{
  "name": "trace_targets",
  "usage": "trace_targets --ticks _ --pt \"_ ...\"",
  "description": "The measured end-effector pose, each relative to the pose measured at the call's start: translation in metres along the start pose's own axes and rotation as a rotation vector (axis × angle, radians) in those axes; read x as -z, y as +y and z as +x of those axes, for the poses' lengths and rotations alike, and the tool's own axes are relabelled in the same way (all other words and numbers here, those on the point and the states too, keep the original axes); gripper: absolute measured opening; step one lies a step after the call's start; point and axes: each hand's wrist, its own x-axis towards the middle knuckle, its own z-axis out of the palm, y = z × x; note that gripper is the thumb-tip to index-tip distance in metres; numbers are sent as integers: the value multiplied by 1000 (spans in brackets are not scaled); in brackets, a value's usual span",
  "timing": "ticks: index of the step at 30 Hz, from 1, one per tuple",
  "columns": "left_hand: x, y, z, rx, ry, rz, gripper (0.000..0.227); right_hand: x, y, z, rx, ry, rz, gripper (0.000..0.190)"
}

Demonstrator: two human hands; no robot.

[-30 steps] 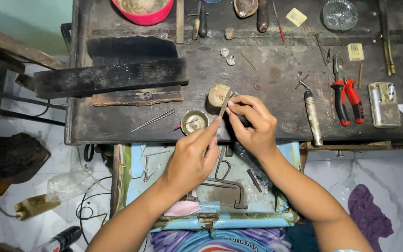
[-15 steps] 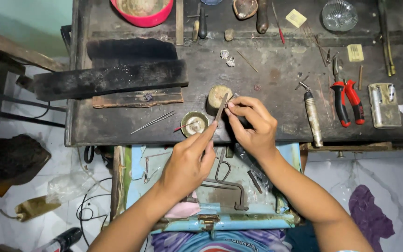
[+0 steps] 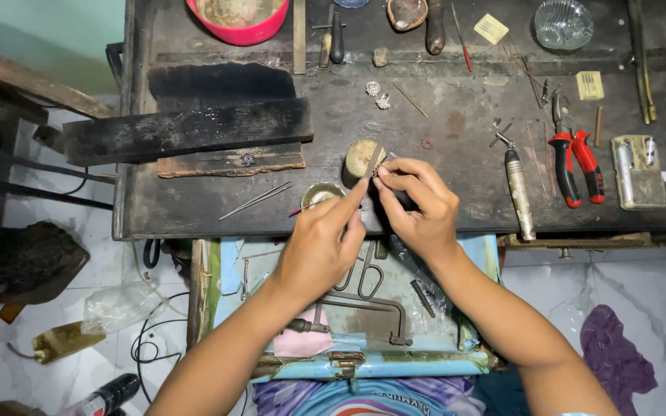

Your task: Soldering and assembling small jewelry components using a blowpipe torch and tweezers on a workbench.

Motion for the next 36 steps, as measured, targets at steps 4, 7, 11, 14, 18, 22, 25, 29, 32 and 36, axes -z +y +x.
trace_targets --ticks 4,7,11,14,18,22,25,29,32,36 --pt "1 1 1 7 66 -63 37 -1 1 -1 20 9 -17 6" --pt "6 7 -18 93 96 -97 43 -1 1 -3 -3 13 -6 5" --pt "2 11 -31 348 62 -558 46 -4 5 -3 14 24 3 6" --pt "-7 9 -37 448 73 -776 47 -3 5 -4 13 31 2 6" --pt "-16 2 -28 448 65 -851 47 -3 5 -3 12 27 2 7" --pt "-16 -14 -10 389 23 -837 48 -2 5 -5 14 14 4 6" --pt "-4 -17 -8 349 11 -890 45 1 5 -2 10 19 22 6" --pt "23 -24 -26 306 -295 -796 51 4 8 -10 -226 96 310 17" --pt "28 -37 -41 320 -686 -682 45 18 -5 -11 -370 140 505 15" --pt "29 -40 -40 309 -1201 -418 43 37 -28 3 -311 155 542 13"
